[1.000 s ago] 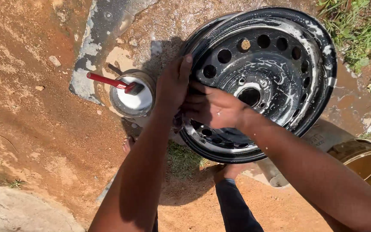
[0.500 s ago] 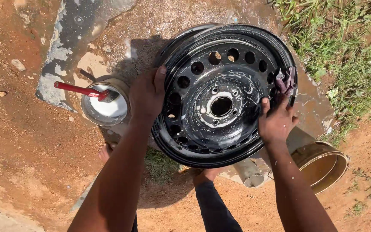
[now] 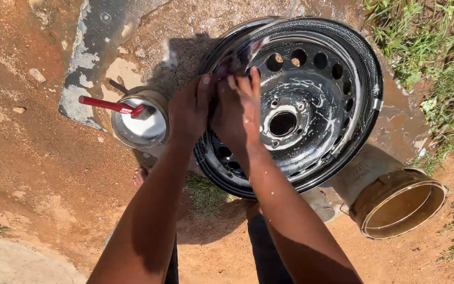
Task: Cleaning a black car rim with soap and water using a brush and cloth.
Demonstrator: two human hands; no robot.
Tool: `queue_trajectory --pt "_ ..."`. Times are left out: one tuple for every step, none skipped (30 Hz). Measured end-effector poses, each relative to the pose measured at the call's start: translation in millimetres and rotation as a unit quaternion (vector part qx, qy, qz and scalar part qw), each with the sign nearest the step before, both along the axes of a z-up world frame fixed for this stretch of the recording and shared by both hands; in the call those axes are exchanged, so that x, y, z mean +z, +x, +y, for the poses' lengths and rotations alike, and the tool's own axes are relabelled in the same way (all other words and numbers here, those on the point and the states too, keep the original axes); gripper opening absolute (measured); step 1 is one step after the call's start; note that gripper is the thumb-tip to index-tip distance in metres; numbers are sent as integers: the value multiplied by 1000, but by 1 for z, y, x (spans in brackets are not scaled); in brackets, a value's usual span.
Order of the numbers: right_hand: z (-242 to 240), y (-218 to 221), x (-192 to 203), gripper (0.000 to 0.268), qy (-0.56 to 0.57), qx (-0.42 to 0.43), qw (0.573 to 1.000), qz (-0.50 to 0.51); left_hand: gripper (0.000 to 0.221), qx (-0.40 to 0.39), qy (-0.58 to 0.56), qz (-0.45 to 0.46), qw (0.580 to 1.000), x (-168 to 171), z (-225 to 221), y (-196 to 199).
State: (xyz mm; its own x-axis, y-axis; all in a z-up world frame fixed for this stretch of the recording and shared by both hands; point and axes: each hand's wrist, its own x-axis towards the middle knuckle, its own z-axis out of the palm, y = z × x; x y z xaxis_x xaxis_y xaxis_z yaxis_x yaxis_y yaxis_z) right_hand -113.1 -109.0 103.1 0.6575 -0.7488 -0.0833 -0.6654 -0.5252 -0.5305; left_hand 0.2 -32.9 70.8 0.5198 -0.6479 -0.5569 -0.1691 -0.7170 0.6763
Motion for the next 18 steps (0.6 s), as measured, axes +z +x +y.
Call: queue_trajectory --pt "19 -3 8 30 25 52 998 -6 50 -1 -29 3 1000 -2 0 3" --pt "38 -6 13 37 48 104 993 -10 51 -2 -58 6 998 -5 0 5" --pt "52 -14 12 37 48 102 994 -10 51 -5 -58 7 998 -5 -2 9" --pt "68 -23 9 41 91 120 989 4 52 -18 -47 -6 999 -7 -3 12" --pt "88 -41 11 45 141 134 981 29 54 -34 -31 -6 999 -9 1 3" --pt "108 -60 18 45 147 126 980 41 54 -39 -27 8 999 -3 0 -1" --pt "122 -74 22 46 130 157 977 55 53 -25 -14 8 1000 1 -4 0" --pt "137 -86 26 48 113 188 973 68 54 -10 -1 8 1000 6 -9 3" --pt "145 -104 29 48 113 192 973 64 54 -7 0 4 1000 2 -8 3" --pt "153 -122 33 49 134 206 964 100 54 -15 9 -7 1000 -2 -6 3" --pt "163 -142 39 50 156 215 954 141 55 -25 19 -12 999 -6 -4 0" --pt "158 -160 41 50 157 215 953 142 55 -25 20 -10 999 -6 -5 2" --pt "151 -179 43 48 154 212 953 153 54 -26 10 -14 1000 -5 -5 1" --pt "144 -199 45 47 152 208 952 165 54 -27 1 -17 999 -5 -4 1" --pt "133 -222 49 47 157 204 951 170 54 -30 5 -10 999 -2 -4 -2" --pt "121 -244 54 47 199 198 925 255 53 -27 4 -3 1000 1 -3 -3" --pt "103 -261 49 47 231 195 894 330 53 -18 -2 -6 1000 2 -8 3" --pt "83 -276 51 47 228 196 896 328 53 -17 -5 -9 1000 -2 -9 2"
